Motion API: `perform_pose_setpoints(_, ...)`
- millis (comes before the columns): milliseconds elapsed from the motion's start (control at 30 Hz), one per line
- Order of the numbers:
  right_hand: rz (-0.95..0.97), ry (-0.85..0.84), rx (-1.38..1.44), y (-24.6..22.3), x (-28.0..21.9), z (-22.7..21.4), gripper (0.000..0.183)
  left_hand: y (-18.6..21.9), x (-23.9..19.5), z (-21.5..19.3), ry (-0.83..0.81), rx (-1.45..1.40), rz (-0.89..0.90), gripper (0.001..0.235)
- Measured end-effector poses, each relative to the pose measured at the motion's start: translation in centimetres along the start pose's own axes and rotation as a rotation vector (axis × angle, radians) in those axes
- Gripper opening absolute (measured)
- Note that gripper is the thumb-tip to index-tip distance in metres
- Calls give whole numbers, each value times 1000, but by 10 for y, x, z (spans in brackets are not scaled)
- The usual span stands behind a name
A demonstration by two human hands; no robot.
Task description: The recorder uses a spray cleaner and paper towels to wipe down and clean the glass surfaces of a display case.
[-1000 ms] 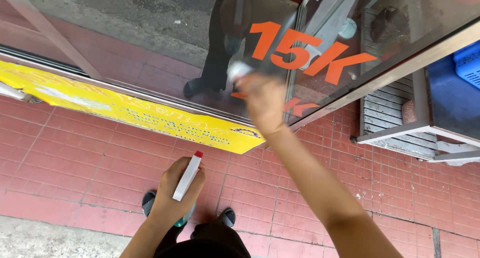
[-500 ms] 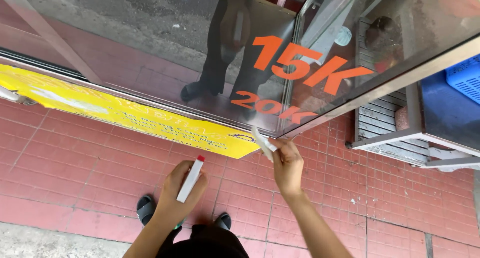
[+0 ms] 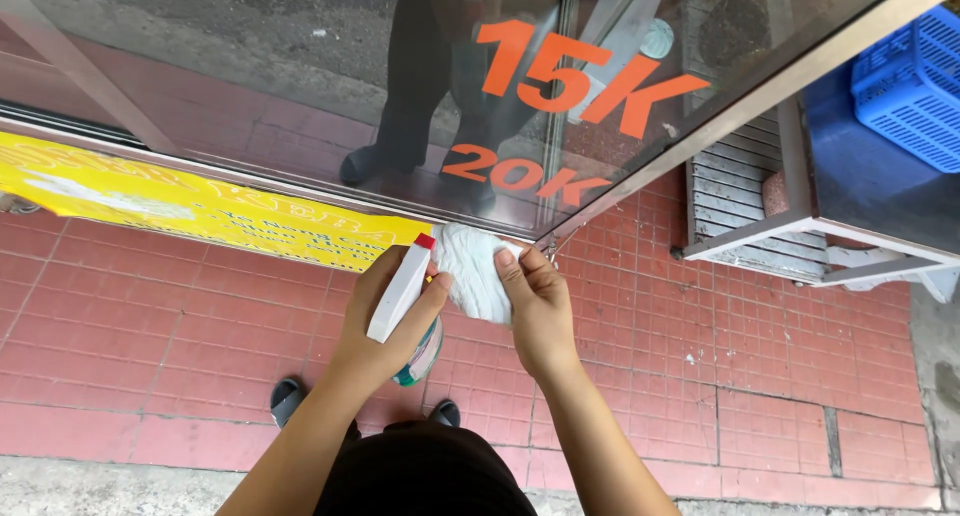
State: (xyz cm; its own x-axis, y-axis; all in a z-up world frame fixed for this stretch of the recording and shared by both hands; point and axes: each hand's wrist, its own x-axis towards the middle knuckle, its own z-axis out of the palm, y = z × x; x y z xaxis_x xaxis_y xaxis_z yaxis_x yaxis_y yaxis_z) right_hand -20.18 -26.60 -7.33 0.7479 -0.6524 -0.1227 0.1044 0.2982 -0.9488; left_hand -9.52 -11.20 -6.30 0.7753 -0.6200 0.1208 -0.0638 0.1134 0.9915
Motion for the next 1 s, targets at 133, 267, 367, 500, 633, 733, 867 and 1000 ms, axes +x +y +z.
perform_pose_setpoints(133,5,-16,83,0,-6,-4,26,5,-4,-1,-22,-4,-51,17)
perform_pose_setpoints(267,73,-10,165,-22,-16,12,29,9,-8,-6,-35,0,-95,16)
perform_pose_setpoints(367,109,-30,157,-23,-21,10,30,14,-10,-9,-9,-18,-63,15)
perform_pose_setpoints(500,111,-23,122,-9,-21,9,34,2,-12,-11,-76,17,-26,16)
perform_pose_setpoints(633,-3,179,-80,20,-20,0,48,4,-15,-8,-92,-49,-34,14)
perform_pose_setpoints(733,-90,166,-233,26,-26,-2,37,-1,-18,-3,-57,47,-101,12)
perform_pose_setpoints(867,-279,35,-396,10,-54,20,37,-9,-17,-3,-62,73,-20,11)
perform_pose_setpoints(1000,-536,-354,-689,7,-62,19,80,-9,-14,-12,-40,100,-63,13)
